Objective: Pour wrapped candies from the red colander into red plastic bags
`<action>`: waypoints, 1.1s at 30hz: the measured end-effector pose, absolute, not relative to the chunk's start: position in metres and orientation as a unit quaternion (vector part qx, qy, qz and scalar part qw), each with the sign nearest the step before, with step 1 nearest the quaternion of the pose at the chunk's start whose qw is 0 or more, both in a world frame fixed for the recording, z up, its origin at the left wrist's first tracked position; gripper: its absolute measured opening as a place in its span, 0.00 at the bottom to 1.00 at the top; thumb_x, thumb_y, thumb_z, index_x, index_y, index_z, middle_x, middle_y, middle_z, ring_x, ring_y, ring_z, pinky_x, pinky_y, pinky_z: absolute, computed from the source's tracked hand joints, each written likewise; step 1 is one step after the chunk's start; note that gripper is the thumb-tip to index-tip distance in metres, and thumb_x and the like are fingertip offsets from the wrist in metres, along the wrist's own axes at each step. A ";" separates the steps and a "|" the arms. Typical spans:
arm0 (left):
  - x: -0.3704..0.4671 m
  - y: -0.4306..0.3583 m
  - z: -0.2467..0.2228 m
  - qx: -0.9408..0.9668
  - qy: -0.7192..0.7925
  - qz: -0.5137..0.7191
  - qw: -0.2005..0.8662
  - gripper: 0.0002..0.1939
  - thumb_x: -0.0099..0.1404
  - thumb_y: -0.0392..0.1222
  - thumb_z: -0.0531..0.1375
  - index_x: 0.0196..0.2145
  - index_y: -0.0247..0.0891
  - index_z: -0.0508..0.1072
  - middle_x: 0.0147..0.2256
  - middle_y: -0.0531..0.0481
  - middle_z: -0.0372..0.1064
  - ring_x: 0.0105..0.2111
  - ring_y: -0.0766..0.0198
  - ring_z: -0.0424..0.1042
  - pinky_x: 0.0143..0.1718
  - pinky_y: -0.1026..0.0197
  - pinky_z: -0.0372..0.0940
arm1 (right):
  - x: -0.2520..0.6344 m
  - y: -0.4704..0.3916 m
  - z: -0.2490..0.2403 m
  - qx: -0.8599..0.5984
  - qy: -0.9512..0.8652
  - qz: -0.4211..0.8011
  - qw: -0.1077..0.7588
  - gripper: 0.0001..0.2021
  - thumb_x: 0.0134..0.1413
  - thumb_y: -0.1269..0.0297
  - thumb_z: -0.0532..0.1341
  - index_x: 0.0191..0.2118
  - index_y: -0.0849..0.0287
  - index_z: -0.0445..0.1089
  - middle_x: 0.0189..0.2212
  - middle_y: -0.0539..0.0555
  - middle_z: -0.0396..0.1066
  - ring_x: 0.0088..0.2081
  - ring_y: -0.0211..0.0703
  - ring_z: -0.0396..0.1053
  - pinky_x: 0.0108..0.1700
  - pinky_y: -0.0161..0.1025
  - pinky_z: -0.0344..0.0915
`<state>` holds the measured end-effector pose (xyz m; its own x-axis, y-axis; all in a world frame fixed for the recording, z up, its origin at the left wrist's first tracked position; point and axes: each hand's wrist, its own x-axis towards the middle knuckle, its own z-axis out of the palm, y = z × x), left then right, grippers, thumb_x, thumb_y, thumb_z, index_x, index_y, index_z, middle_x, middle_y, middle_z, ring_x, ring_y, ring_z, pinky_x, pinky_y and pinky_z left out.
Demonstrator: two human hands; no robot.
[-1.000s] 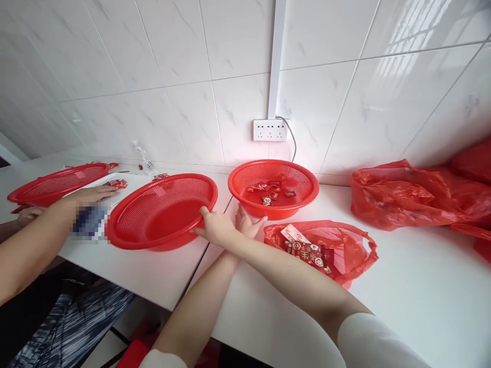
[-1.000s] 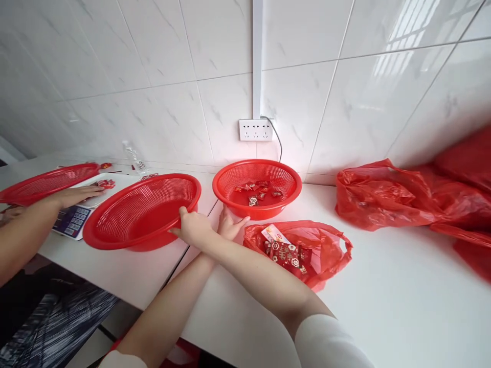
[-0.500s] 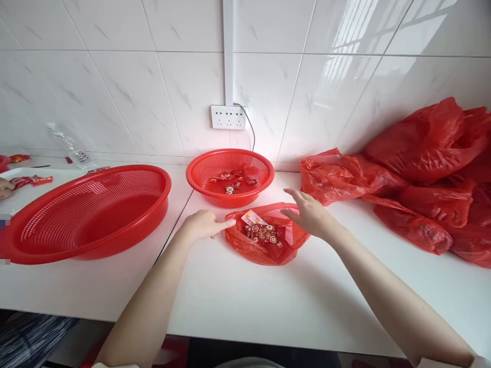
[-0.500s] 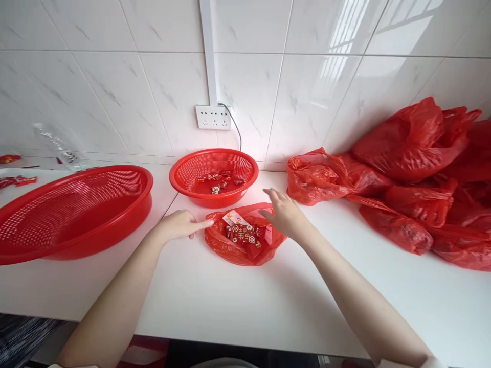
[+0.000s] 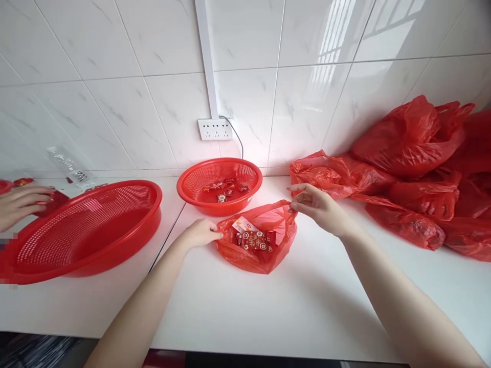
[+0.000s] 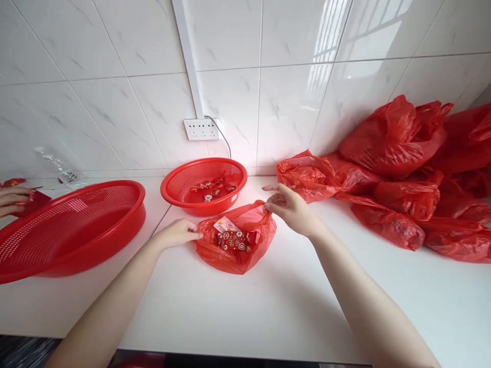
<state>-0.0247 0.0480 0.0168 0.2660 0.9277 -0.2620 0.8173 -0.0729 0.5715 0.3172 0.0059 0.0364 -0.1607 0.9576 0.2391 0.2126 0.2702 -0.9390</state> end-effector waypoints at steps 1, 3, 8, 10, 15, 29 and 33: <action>-0.025 0.049 0.023 0.724 0.588 0.127 0.339 0.18 0.50 0.53 0.64 0.17 0.38 0.65 0.20 0.54 0.63 0.22 0.65 0.62 0.24 0.63 0.52 | 0.315 0.008 0.041 -0.444 -0.637 0.406 0.482 0.20 0.53 0.57 0.65 0.50 0.55 0.63 0.32 0.51 0.70 0.33 0.43 0.73 0.39 0.44 0.70; -0.027 0.052 0.045 0.702 0.573 0.222 0.360 0.15 0.53 0.53 0.63 0.23 0.38 0.69 0.25 0.53 0.67 0.27 0.64 0.65 0.28 0.63 0.57 | 0.312 0.012 0.053 -0.439 -0.612 0.385 0.533 0.19 0.52 0.58 0.65 0.48 0.55 0.65 0.31 0.50 0.69 0.28 0.40 0.71 0.31 0.40 0.69; -0.023 0.051 0.108 0.634 0.483 0.408 0.444 0.14 0.53 0.49 0.66 0.30 0.39 0.69 0.30 0.54 0.69 0.30 0.66 0.67 0.33 0.63 0.61 | 0.302 0.020 0.091 -0.371 -0.521 0.229 0.734 0.15 0.53 0.61 0.64 0.47 0.52 0.66 0.31 0.48 0.67 0.25 0.35 0.67 0.28 0.37 0.66; -0.018 0.047 0.119 0.617 0.451 0.450 0.463 0.13 0.52 0.47 0.67 0.31 0.39 0.70 0.30 0.54 0.69 0.30 0.66 0.68 0.33 0.63 0.62 | 0.296 0.021 0.098 -0.334 -0.475 0.178 0.795 0.12 0.55 0.62 0.63 0.45 0.52 0.66 0.32 0.48 0.67 0.28 0.36 0.68 0.33 0.39 0.68; -0.012 0.046 0.118 0.612 0.443 0.523 0.395 0.15 0.53 0.43 0.67 0.18 0.36 0.65 0.30 0.51 0.72 0.34 0.63 0.69 0.34 0.64 0.62 | 0.288 0.023 0.091 -0.324 -0.479 0.148 0.802 0.12 0.54 0.62 0.64 0.45 0.51 0.68 0.32 0.50 0.68 0.38 0.43 0.70 0.42 0.44 0.68; 0.057 0.001 0.105 0.748 0.307 0.311 0.500 0.12 0.62 0.50 0.62 0.32 0.38 0.70 0.24 0.55 0.56 0.23 0.71 0.57 0.23 0.66 0.57 | 0.229 -0.010 0.093 -0.215 -0.774 0.159 0.574 0.10 0.63 0.68 0.54 0.47 0.55 0.69 0.45 0.55 0.72 0.46 0.45 0.71 0.49 0.46 0.70; 0.054 0.009 0.102 0.669 0.343 0.347 0.560 0.18 0.66 0.55 0.56 0.30 0.38 0.70 0.21 0.58 0.47 0.17 0.74 0.45 0.16 0.67 0.44 | 0.234 -0.004 0.090 -0.247 -0.768 0.239 0.540 0.13 0.62 0.68 0.54 0.51 0.54 0.67 0.47 0.55 0.71 0.42 0.41 0.72 0.49 0.46 0.70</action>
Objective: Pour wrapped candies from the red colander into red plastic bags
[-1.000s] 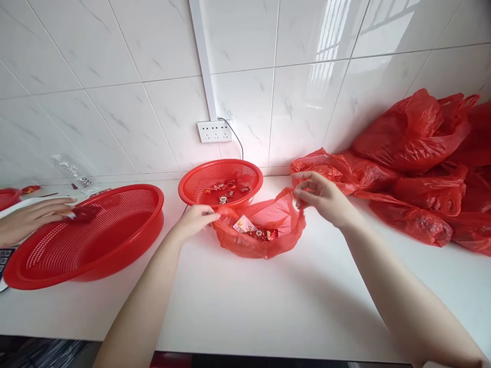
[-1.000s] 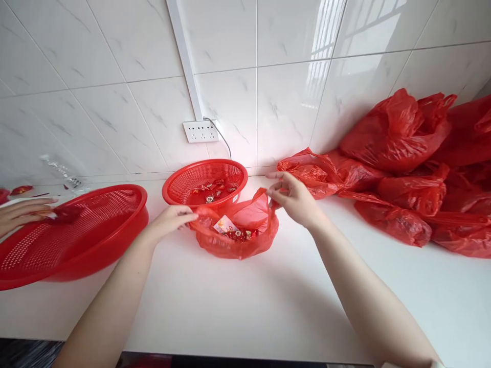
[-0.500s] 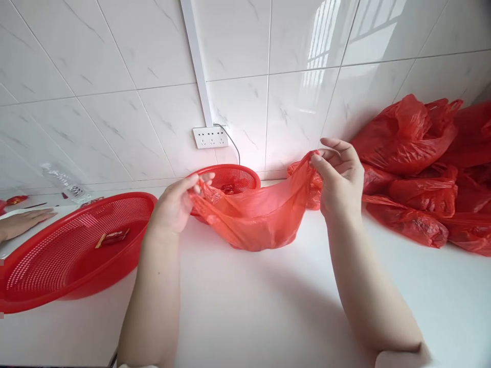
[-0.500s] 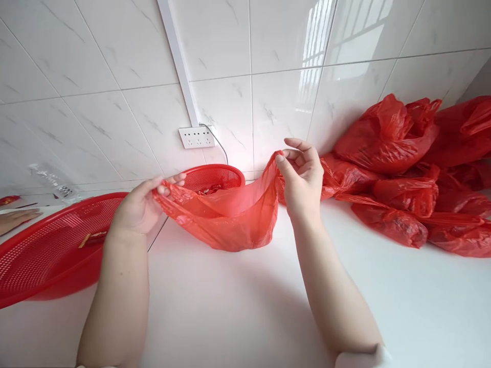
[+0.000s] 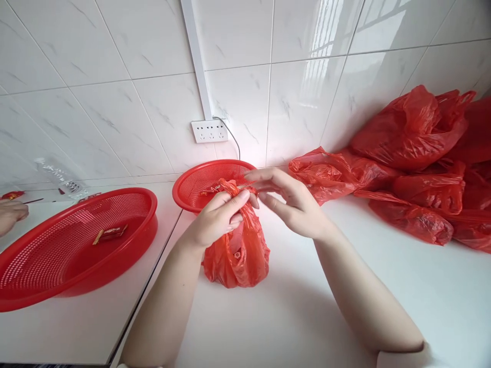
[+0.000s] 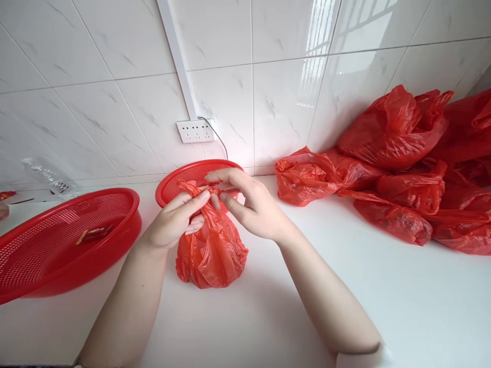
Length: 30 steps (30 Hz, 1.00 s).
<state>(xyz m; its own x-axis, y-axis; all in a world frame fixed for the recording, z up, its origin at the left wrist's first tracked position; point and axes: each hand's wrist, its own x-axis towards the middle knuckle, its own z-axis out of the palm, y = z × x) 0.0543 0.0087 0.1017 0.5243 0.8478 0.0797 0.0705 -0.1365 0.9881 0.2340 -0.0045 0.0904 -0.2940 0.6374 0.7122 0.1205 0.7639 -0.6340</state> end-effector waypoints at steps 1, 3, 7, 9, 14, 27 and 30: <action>0.053 0.012 0.101 0.655 0.351 0.357 0.566 0.18 0.65 0.57 0.56 0.29 0.38 0.70 0.21 0.57 0.48 0.16 0.75 0.45 0.15 0.67 0.44 | 0.235 -0.002 0.089 -0.248 -0.771 0.257 0.526 0.13 0.61 0.68 0.56 0.51 0.54 0.68 0.43 0.54 0.72 0.40 0.41 0.72 0.48 0.46 0.70; 0.050 0.017 0.098 0.636 0.369 0.362 0.573 0.20 0.63 0.58 0.58 0.28 0.38 0.69 0.22 0.56 0.53 0.16 0.76 0.44 0.15 0.67 0.43 | 0.235 0.001 0.087 -0.256 -0.768 0.276 0.518 0.11 0.59 0.69 0.58 0.47 0.55 0.69 0.37 0.52 0.73 0.39 0.41 0.72 0.47 0.46 0.71; 0.051 0.021 0.095 0.609 0.383 0.370 0.588 0.18 0.61 0.58 0.61 0.30 0.39 0.70 0.24 0.56 0.60 0.14 0.78 0.45 0.13 0.68 0.43 | 0.232 0.008 0.081 -0.287 -0.738 0.247 0.559 0.07 0.56 0.71 0.58 0.41 0.57 0.69 0.33 0.51 0.72 0.37 0.41 0.72 0.44 0.44 0.70; 0.051 0.024 0.096 0.608 0.369 0.378 0.593 0.18 0.62 0.59 0.59 0.35 0.40 0.72 0.21 0.56 0.59 0.14 0.77 0.47 0.13 0.68 0.43 | 0.234 0.008 0.080 -0.296 -0.714 0.202 0.601 0.08 0.54 0.73 0.59 0.40 0.56 0.68 0.35 0.51 0.71 0.37 0.41 0.71 0.43 0.43 0.70; 0.045 0.033 0.097 0.627 0.332 0.390 0.588 0.21 0.65 0.58 0.55 0.44 0.40 0.73 0.24 0.54 0.66 0.14 0.78 0.46 0.15 0.67 0.45 | 0.243 -0.002 0.087 -0.233 -0.804 0.157 0.524 0.16 0.52 0.76 0.59 0.46 0.52 0.65 0.35 0.50 0.71 0.39 0.42 0.70 0.45 0.44 0.68; 0.048 0.011 0.095 0.895 0.322 0.309 0.021 0.13 0.57 0.28 0.52 0.19 0.38 0.68 0.35 0.50 0.68 0.29 0.66 0.63 0.27 0.60 0.53 | 0.220 0.022 0.060 -0.246 -0.699 0.444 0.504 0.15 0.66 0.54 0.50 0.53 0.51 0.64 0.49 0.54 0.67 0.49 0.43 0.67 0.50 0.44 0.66; 0.049 0.023 0.085 0.854 0.353 0.382 0.000 0.13 0.60 0.31 0.54 0.20 0.39 0.70 0.43 0.48 0.65 0.34 0.63 0.64 0.32 0.60 0.58 | 0.218 0.031 0.053 -0.228 -0.640 0.538 0.499 0.16 0.62 0.54 0.55 0.53 0.52 0.65 0.44 0.53 0.71 0.44 0.42 0.70 0.48 0.43 0.67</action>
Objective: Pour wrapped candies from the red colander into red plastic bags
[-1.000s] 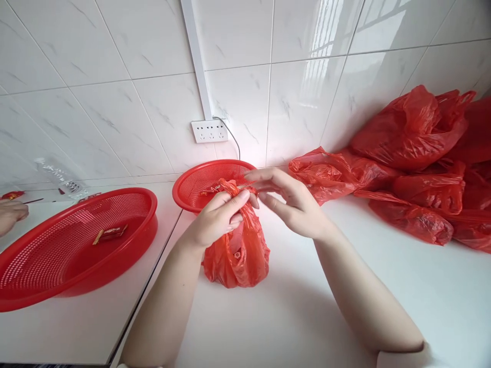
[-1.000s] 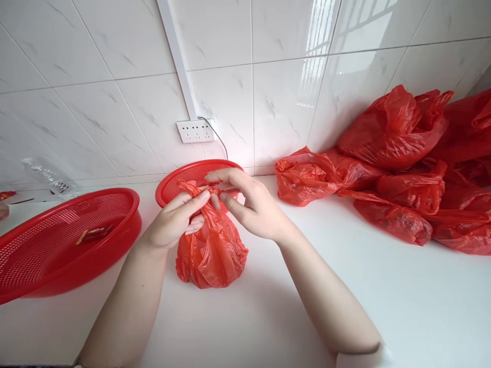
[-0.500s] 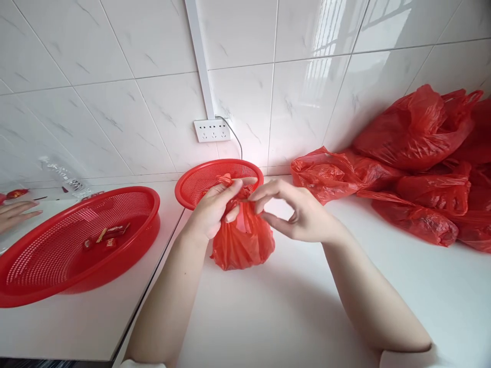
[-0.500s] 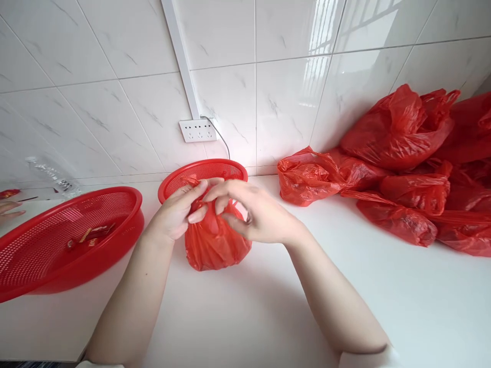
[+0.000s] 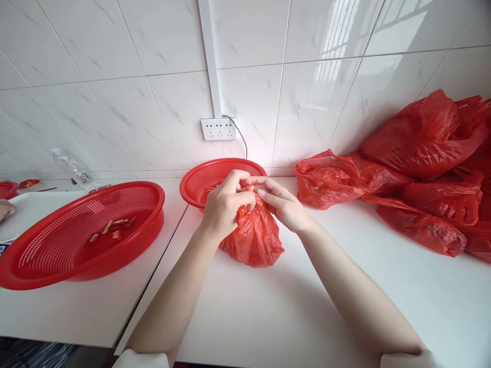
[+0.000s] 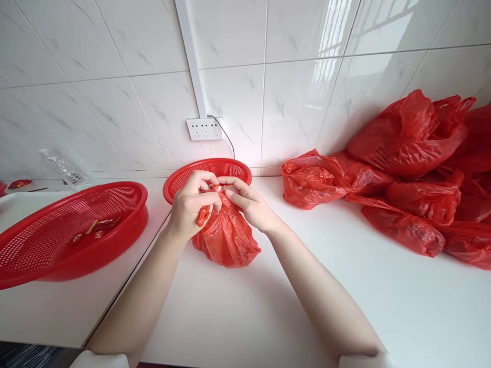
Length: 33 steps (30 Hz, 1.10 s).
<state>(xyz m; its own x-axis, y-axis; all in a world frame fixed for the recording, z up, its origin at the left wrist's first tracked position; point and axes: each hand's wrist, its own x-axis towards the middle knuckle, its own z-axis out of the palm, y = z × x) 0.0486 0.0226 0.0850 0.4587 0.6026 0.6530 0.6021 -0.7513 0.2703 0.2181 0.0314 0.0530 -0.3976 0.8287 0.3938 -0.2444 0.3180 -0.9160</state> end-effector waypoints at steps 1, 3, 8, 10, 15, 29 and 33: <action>0.049 0.026 0.082 0.850 0.349 0.395 0.011 0.13 0.61 0.33 0.55 0.21 0.39 0.71 0.43 0.48 0.65 0.35 0.63 0.64 0.34 0.59 0.59 | 0.218 0.034 0.052 -0.227 -0.619 0.551 0.511 0.16 0.60 0.54 0.57 0.52 0.52 0.66 0.43 0.53 0.71 0.42 0.42 0.71 0.47 0.43 0.67; 0.049 0.032 0.078 0.855 0.315 0.409 0.048 0.11 0.62 0.36 0.57 0.23 0.41 0.74 0.42 0.48 0.64 0.34 0.63 0.64 0.36 0.58 0.62 | 0.218 0.037 0.050 -0.232 -0.586 0.552 0.546 0.15 0.55 0.55 0.62 0.47 0.54 0.69 0.39 0.53 0.72 0.39 0.41 0.71 0.45 0.41 0.67; 0.051 0.034 0.082 0.868 0.192 0.409 0.208 0.07 0.64 0.40 0.58 0.35 0.43 0.78 0.43 0.46 0.62 0.40 0.61 0.68 0.44 0.56 0.65 | 0.228 0.040 0.054 -0.244 -0.526 0.570 0.582 0.11 0.47 0.60 0.68 0.36 0.56 0.70 0.31 0.49 0.70 0.31 0.36 0.67 0.36 0.36 0.66; 0.049 0.035 0.086 0.854 0.189 0.411 0.258 0.11 0.67 0.43 0.55 0.34 0.43 0.78 0.43 0.45 0.64 0.45 0.58 0.67 0.51 0.54 0.62 | 0.237 0.040 0.057 -0.252 -0.517 0.598 0.559 0.11 0.47 0.61 0.68 0.37 0.56 0.69 0.29 0.47 0.68 0.28 0.33 0.64 0.32 0.34 0.63; 0.039 0.044 0.091 0.803 0.242 0.407 0.363 0.19 0.69 0.50 0.52 0.27 0.40 0.75 0.46 0.44 0.66 0.53 0.53 0.63 0.56 0.52 0.58 | 0.257 0.038 0.066 -0.256 -0.558 0.629 0.476 0.13 0.49 0.62 0.67 0.41 0.54 0.68 0.24 0.43 0.61 0.20 0.29 0.45 0.22 0.32 0.47; 0.012 0.050 0.104 0.764 0.367 0.360 0.389 0.19 0.64 0.51 0.55 0.19 0.40 0.68 0.45 0.44 0.71 0.54 0.47 0.62 0.56 0.49 0.54 | 0.328 0.041 0.076 -0.492 -0.550 0.309 0.600 0.30 0.54 0.33 0.50 0.40 0.55 0.73 0.14 0.46 0.55 0.16 0.35 0.53 0.21 0.36 0.52; 0.010 0.061 0.097 0.755 0.400 0.322 0.408 0.20 0.63 0.51 0.56 0.17 0.40 0.67 0.37 0.45 0.73 0.50 0.49 0.65 0.56 0.51 0.55 | 0.353 0.046 0.069 -0.570 -0.527 0.217 0.592 0.30 0.55 0.35 0.50 0.35 0.58 0.75 0.14 0.46 0.54 0.15 0.35 0.50 0.22 0.38 0.52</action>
<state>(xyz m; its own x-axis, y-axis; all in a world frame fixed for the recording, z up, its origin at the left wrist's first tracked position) 0.0096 0.0609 0.0970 0.4727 0.8668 0.1589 0.3417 -0.3465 0.8736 0.3533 0.0461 0.0691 0.3497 0.8577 0.3768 0.3434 0.2568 -0.9034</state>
